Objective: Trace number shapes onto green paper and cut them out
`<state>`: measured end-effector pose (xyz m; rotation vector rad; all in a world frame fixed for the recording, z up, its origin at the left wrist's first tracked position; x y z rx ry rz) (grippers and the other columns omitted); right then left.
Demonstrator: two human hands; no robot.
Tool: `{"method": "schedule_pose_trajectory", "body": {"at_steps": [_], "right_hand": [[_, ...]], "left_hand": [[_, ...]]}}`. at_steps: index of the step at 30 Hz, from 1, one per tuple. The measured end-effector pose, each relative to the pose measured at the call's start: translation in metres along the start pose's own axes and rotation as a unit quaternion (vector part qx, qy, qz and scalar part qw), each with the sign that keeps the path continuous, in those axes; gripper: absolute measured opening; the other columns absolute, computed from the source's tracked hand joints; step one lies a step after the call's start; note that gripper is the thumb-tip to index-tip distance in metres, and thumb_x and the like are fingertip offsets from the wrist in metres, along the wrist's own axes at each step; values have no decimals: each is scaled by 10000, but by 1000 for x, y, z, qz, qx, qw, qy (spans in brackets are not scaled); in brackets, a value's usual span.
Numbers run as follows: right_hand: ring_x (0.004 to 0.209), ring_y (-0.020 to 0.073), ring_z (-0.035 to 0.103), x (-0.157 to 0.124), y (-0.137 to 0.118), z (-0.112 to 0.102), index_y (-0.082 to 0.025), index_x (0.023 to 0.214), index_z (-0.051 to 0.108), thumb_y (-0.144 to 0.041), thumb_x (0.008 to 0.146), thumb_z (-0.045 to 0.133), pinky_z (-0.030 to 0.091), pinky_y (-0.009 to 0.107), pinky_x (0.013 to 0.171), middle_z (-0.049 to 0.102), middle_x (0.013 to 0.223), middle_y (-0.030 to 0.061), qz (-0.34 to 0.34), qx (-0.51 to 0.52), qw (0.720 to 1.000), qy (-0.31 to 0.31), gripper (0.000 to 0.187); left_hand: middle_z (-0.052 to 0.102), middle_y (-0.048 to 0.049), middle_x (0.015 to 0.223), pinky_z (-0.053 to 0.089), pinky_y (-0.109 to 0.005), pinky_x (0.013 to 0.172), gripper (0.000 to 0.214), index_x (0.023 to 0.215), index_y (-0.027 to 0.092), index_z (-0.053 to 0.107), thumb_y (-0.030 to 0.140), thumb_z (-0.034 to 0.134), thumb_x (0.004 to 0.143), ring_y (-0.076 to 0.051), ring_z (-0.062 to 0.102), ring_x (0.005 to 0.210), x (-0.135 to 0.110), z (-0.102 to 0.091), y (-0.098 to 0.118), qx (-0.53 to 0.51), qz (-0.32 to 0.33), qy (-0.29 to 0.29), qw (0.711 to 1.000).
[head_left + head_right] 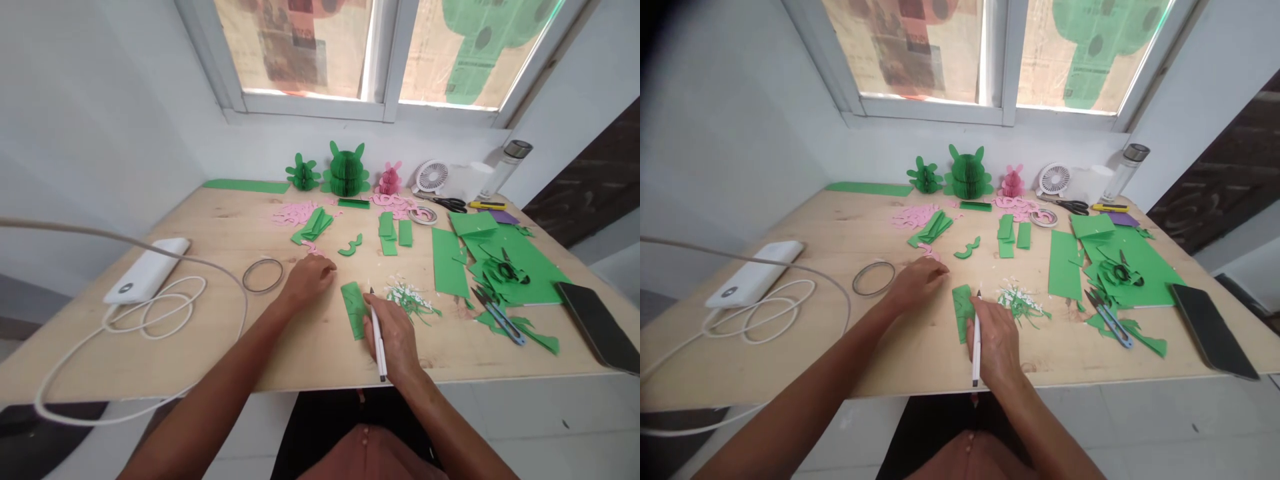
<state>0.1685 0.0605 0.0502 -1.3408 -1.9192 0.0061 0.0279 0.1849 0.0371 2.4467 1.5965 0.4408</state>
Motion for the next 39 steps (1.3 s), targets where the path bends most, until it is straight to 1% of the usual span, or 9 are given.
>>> {"method": "schedule_pose_trajectory", "body": {"at_steps": [5,10,17,21,25,29,32,36,39], "right_hand": [[946,252,662,-1,0,1,-187,1235,592,-146,878,504,522,394,813,712,1050,111,3,-3,1000,-2,369],[929,251,655,-1,-3,3,-168,1251,571,-128,884,497,500,396,821,713,1034,108,-3,-7,1000,-19,377],[891,248,642,1,-6,5,-167,1221,589,-134,885,496,476,387,810,708,957,97,-1,-26,999,-26,350],[874,240,640,2,-7,5,-164,1219,594,-125,879,495,477,374,798,706,951,94,0,-38,999,-24,356],[848,236,645,1,-10,2,-168,1216,592,-116,871,494,486,374,783,710,940,92,-1,-43,999,-10,362],[872,237,655,3,-8,-11,-175,1223,578,-130,874,498,507,374,790,716,988,97,-4,-19,1000,16,361],[942,248,653,12,10,-26,-189,1242,574,-158,896,491,506,384,826,717,1045,103,5,-42,999,29,358],[926,267,653,34,60,-42,-158,1211,612,-180,912,482,483,387,815,722,1063,133,41,-132,990,-5,327],[932,287,641,52,103,-46,-117,1213,623,-151,918,461,441,388,821,715,1091,166,73,-234,966,-86,339]], "left_hand": [[714,-20,933,475,-310,827,136,910,222,684,285,618,809,-205,639,940,0,9,19,-21,39,-67,997],[686,-45,907,447,-353,825,139,864,215,667,280,699,745,-252,612,955,2,18,28,-6,30,-102,994],[674,-39,876,423,-401,856,48,749,210,649,217,694,732,-270,591,976,3,23,28,-28,1,-108,994],[665,-26,823,405,-425,893,76,674,202,616,157,664,712,-265,586,974,4,24,24,-74,-7,-96,993],[654,-3,749,435,-366,842,74,655,195,582,165,621,709,-208,598,849,3,23,21,-164,12,-90,982],[613,17,656,444,-251,627,126,665,189,543,276,571,752,-142,569,649,0,20,18,-272,30,-96,957],[566,31,594,394,-226,550,205,669,183,531,361,599,744,-122,529,571,-2,16,14,-362,20,-99,927],[580,34,617,375,-226,583,247,738,176,577,372,711,671,-116,531,590,-3,10,6,-518,-39,-91,849],[604,27,659,388,-230,611,294,834,177,619,374,746,657,-118,547,622,-4,6,3,-559,-61,-85,823]]}}
Point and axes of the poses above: each hand's wrist, its own x-axis towards the middle knuckle, its own z-axis out of the palm, y = z × x, the point moved 10 cm from there along x, towards the middle knuckle
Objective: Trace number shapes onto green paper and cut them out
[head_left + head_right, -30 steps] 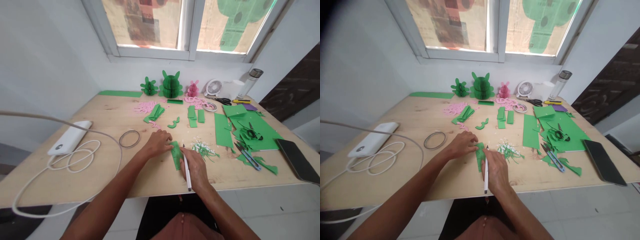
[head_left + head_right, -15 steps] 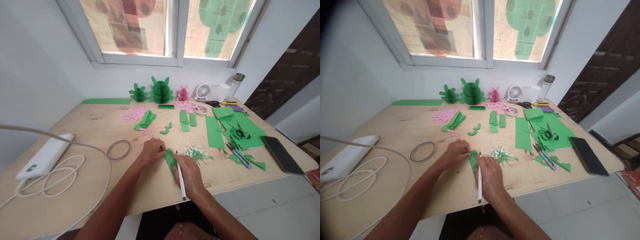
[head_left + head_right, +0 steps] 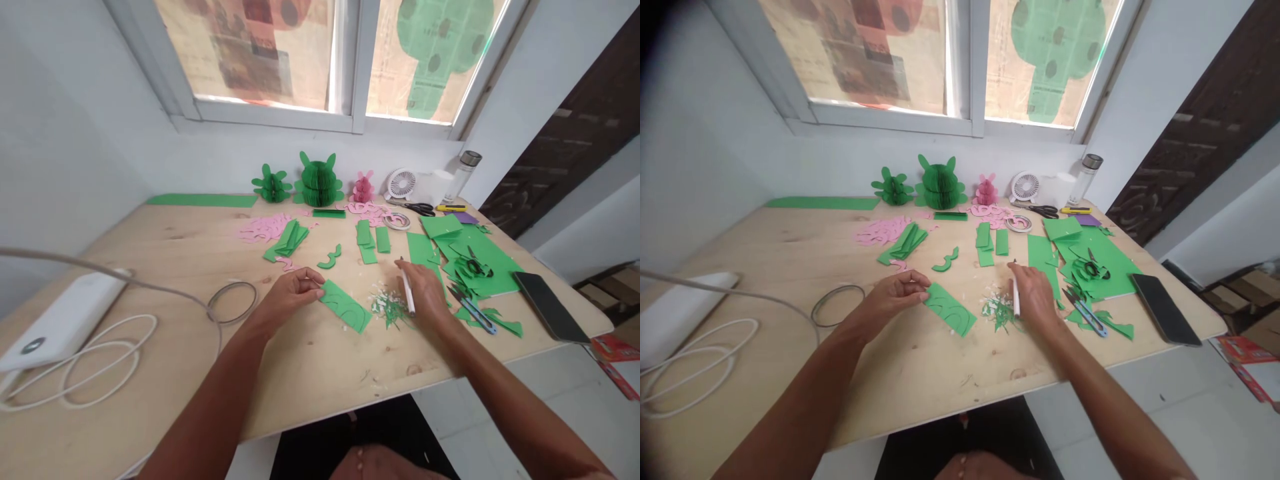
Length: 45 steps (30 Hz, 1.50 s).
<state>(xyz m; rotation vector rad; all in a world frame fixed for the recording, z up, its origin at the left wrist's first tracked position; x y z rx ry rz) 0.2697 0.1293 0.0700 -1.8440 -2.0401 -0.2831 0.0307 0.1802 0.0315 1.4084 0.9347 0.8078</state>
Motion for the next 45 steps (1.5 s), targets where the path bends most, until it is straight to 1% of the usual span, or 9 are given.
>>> {"method": "schedule_pose_trajectory", "body": {"at_steps": [4,9,14,19,24,31,35,39,45], "right_hand": [[1005,289,603,24,27,20,-125,1303,569,-125,926,449,372,367,835,693,1153,170,-24,-138,982,-124,395],[996,280,585,42,37,31,-142,1247,610,-106,941,405,334,357,813,711,1079,172,-42,-160,974,-154,370],[998,257,594,44,41,37,-191,1280,600,-89,930,414,341,339,812,719,1104,132,-48,-151,976,-151,409],[1013,259,612,27,60,15,-166,1319,576,-107,919,419,381,338,836,711,1144,133,-14,-140,985,-104,434],[922,254,652,-12,96,-22,-156,1091,688,-185,895,468,430,321,761,738,1003,114,58,-96,993,-34,297],[830,226,644,-59,118,-31,-199,866,693,-293,867,517,380,283,619,715,870,64,122,-83,984,-100,199],[826,213,645,-63,122,-26,-201,866,697,-332,872,525,386,281,628,710,905,68,134,-69,979,-137,217],[896,244,641,-61,134,-27,-196,899,699,-301,872,530,396,302,671,710,957,93,153,-128,969,-142,201],[825,239,656,-67,148,-13,-208,908,701,-365,853,548,353,289,586,720,942,83,198,-132,948,-211,226]], "left_hand": [[634,2,718,421,-246,628,331,880,176,661,394,763,653,-142,581,672,-1,1,1,-14,1,-2,1000],[644,-2,731,418,-231,586,331,884,179,670,402,768,660,-136,579,654,-1,5,-3,-23,-9,-9,1000],[661,-1,724,425,-226,583,348,900,180,663,414,772,665,-130,586,638,-1,5,-6,-34,-20,-12,999],[684,-13,721,444,-239,553,326,867,186,678,427,777,672,-149,609,621,-3,6,-6,-37,-25,-2,999],[703,-24,728,465,-248,555,369,872,178,690,445,804,644,-157,627,617,-4,6,-8,-53,-35,15,998],[711,-29,739,476,-250,547,383,853,175,692,437,827,608,-155,631,602,-3,5,-11,-63,-46,34,996],[716,-34,758,498,-267,577,363,849,178,698,419,825,610,-168,649,631,-2,5,-12,-66,-46,37,996],[717,-33,758,504,-275,578,348,846,184,694,425,813,625,-177,654,641,-1,4,-12,-53,-30,33,998],[721,-41,775,516,-280,608,362,840,182,694,455,805,630,-187,658,688,1,3,-8,-32,-3,34,999]]}}
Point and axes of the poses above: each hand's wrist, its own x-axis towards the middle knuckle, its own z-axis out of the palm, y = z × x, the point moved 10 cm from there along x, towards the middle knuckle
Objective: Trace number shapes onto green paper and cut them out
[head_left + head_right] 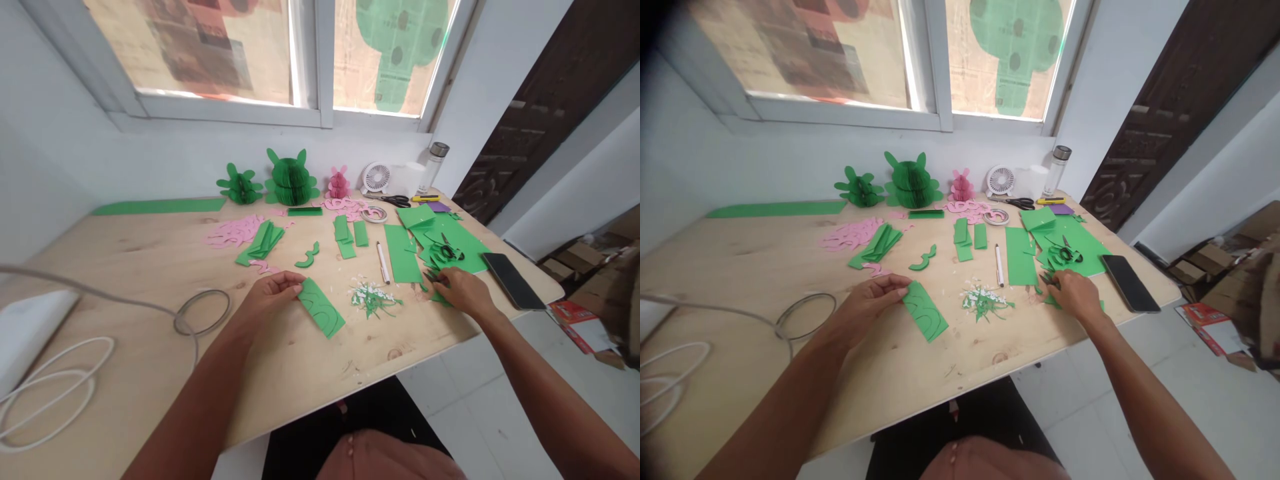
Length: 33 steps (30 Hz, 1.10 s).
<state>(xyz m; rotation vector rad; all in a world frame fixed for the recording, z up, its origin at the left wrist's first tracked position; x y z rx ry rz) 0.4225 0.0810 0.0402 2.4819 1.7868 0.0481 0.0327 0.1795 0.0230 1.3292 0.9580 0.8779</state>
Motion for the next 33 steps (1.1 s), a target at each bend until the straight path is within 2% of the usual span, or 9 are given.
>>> {"method": "schedule_pose_trajectory", "body": {"at_steps": [5,11,14,20,24,27,28,30,33], "right_hand": [[853,254,662,4,5,6,-202,1001,683,-385,828,560,313,279,540,722,1009,89,23,10,999,-32,281],[737,214,651,7,8,4,-208,993,675,-354,770,612,319,267,533,720,843,43,22,45,999,-16,274],[718,203,642,6,7,5,-208,969,678,-334,748,625,331,260,537,711,830,32,11,68,998,-5,260],[671,189,609,1,8,5,-211,826,680,-319,752,596,329,252,533,685,732,26,3,115,993,19,155],[561,165,532,-11,3,-18,-211,668,627,-355,751,568,311,262,511,610,594,9,-13,199,978,54,177],[535,152,491,-22,-4,-47,-210,628,598,-450,751,596,326,265,511,551,552,-8,-17,323,941,96,270],[534,149,481,-25,-8,-54,-210,618,589,-473,751,613,327,262,506,529,542,-12,-13,374,921,105,296],[545,147,482,-27,-26,-58,-204,662,614,-510,754,633,344,260,505,532,568,-9,-15,485,870,89,321],[522,129,469,-22,-66,-51,-198,755,629,-566,732,666,346,246,481,573,611,-4,-11,620,783,53,370]], "left_hand": [[718,-32,771,509,-275,602,341,838,186,695,438,803,636,-177,653,674,0,1,-4,-10,-15,-1,1000],[711,-31,752,498,-265,567,349,840,186,689,445,806,639,-169,641,640,0,1,-5,-12,-15,-2,1000],[711,-30,747,498,-267,561,349,837,190,691,448,807,632,-173,641,640,-1,1,-5,-13,-13,-1,1000],[713,-33,741,499,-274,563,340,838,195,693,452,798,641,-180,647,646,0,2,-6,-13,-11,-5,1000],[719,-39,763,513,-289,598,346,845,194,691,449,799,638,-190,660,676,2,4,-7,-17,-13,-14,1000],[721,-38,769,516,-294,633,338,832,186,694,428,808,626,-185,660,683,4,7,-9,-34,-21,-28,999],[720,-34,763,514,-293,643,335,826,183,696,420,811,619,-179,656,678,4,8,-10,-42,-23,-31,998],[717,-27,753,511,-288,660,331,817,179,702,412,814,609,-168,649,672,5,8,-10,-52,-23,-30,998],[713,-23,742,507,-286,652,325,819,178,706,417,801,620,-167,641,665,5,8,-7,-50,-14,-16,999]]}}
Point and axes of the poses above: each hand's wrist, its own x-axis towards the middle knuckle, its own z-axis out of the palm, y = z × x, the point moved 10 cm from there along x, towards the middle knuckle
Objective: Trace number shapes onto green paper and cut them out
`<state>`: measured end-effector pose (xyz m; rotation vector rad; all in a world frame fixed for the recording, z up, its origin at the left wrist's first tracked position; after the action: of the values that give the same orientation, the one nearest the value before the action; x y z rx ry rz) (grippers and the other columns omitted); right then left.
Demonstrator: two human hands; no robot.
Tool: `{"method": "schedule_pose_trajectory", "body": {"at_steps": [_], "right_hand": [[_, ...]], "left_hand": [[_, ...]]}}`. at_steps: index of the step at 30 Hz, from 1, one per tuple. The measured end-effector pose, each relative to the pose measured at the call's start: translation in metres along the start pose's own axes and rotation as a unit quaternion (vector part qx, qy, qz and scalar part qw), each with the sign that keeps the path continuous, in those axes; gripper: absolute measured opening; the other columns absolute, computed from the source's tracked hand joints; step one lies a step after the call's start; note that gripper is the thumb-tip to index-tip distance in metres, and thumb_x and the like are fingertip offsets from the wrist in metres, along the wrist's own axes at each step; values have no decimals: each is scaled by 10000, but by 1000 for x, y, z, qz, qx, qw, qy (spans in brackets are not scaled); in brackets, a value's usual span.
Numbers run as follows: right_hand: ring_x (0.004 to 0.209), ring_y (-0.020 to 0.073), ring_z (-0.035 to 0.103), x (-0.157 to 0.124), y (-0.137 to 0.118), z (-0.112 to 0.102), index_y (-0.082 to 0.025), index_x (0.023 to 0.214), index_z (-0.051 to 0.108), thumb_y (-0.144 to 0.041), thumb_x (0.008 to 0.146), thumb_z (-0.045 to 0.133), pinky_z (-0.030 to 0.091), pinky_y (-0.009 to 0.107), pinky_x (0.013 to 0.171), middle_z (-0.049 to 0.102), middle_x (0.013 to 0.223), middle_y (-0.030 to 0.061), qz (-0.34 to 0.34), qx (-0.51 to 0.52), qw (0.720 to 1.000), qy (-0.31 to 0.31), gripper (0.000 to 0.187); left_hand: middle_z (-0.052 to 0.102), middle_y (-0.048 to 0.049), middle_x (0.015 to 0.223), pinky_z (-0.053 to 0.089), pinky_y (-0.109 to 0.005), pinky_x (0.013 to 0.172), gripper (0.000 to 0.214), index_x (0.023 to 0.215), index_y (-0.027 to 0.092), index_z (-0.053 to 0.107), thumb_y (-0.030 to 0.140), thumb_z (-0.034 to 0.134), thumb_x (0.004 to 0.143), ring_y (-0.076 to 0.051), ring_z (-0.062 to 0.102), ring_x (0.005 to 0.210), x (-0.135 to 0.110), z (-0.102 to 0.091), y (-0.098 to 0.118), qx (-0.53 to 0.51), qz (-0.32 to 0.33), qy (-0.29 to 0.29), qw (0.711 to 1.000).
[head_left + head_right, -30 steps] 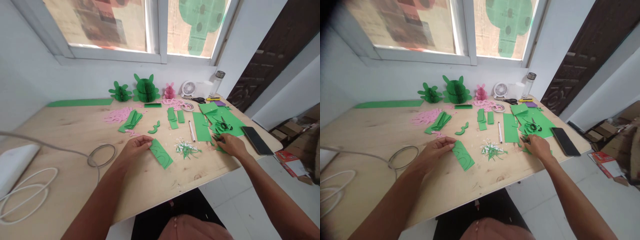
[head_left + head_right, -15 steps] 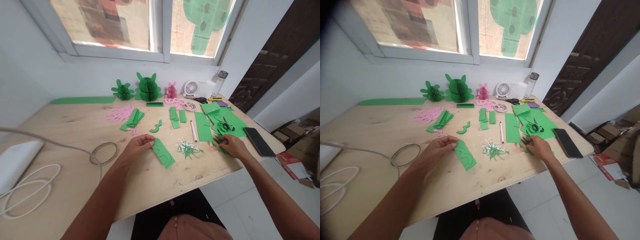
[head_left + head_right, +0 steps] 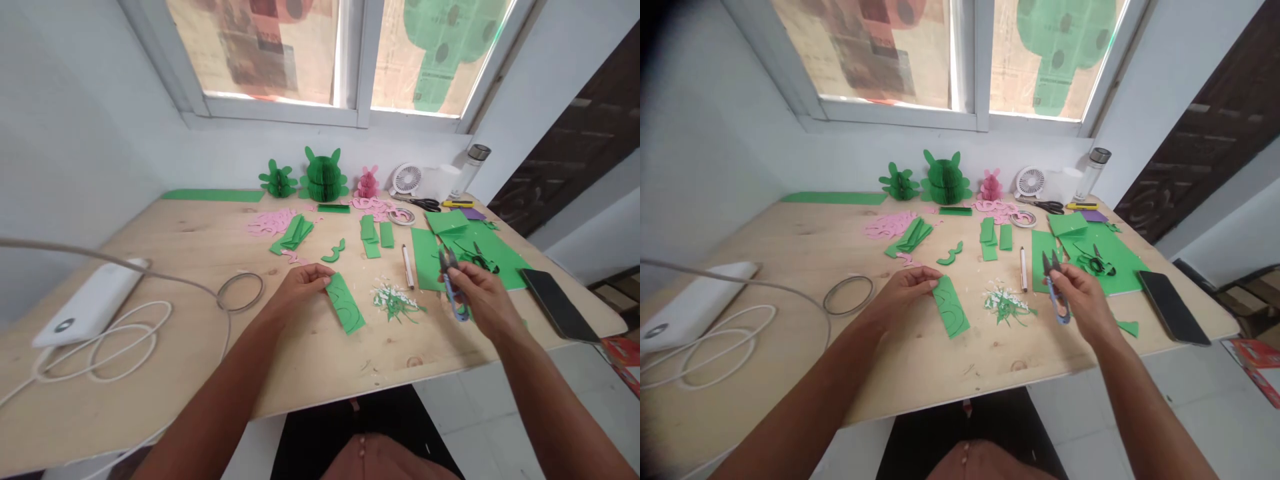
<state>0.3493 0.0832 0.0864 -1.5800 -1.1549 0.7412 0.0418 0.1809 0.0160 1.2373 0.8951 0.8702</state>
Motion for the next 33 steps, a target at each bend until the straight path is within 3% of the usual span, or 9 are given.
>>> {"method": "schedule_pose_trajectory", "body": {"at_steps": [5,7,11,14,18,24,33], "right_hand": [[551,125,549,5,-5,86,-205,754,574,-550,687,724,421,237,525,607,607,-20,48,165,981,-86,382],[490,106,534,6,-10,114,-215,771,558,-549,679,730,384,220,463,592,604,-44,67,212,968,-118,387],[393,58,428,10,-9,148,-211,926,624,-522,666,746,270,201,374,585,633,-63,102,265,949,-140,423],[409,54,426,13,4,165,-191,981,647,-491,631,786,300,199,385,612,666,-48,138,274,940,-150,481],[437,70,424,15,17,175,-177,1052,655,-397,590,835,327,196,422,510,543,-92,150,275,936,-162,542],[459,74,426,23,23,168,-172,1042,653,-354,581,823,341,213,442,579,628,-64,132,254,952,-110,524],[470,79,421,26,19,161,-171,1010,650,-339,599,793,322,226,458,587,634,-57,95,230,966,-65,467]], "left_hand": [[711,-30,747,507,-285,649,293,827,177,714,407,770,654,-170,632,682,0,9,22,20,25,6,999],[706,-26,745,512,-285,665,267,810,175,719,388,767,655,-163,625,689,2,15,34,31,43,2,999],[663,1,673,512,-278,647,286,846,169,706,365,770,647,-142,604,643,12,24,45,16,60,5,998],[613,34,605,501,-269,642,331,895,165,668,358,769,645,-123,586,598,19,26,42,-8,66,9,998],[604,45,602,492,-266,640,394,946,164,634,359,779,636,-117,582,585,26,24,31,-24,64,18,998],[649,10,641,478,-264,594,494,1021,156,600,425,786,649,-136,611,582,26,18,7,-105,15,62,992],[639,-3,603,477,-219,528,324,731,144,619,402,797,646,-102,575,519,16,45,-10,-118,-57,-12,991]]}}
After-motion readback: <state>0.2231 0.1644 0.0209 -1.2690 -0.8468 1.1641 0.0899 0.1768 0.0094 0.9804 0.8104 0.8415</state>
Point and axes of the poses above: each hand's wrist, its own x-axis towards the middle knuckle, its own z-axis out of the palm, y = z × x, the point moved 10 cm from there along x, towards the middle knuckle
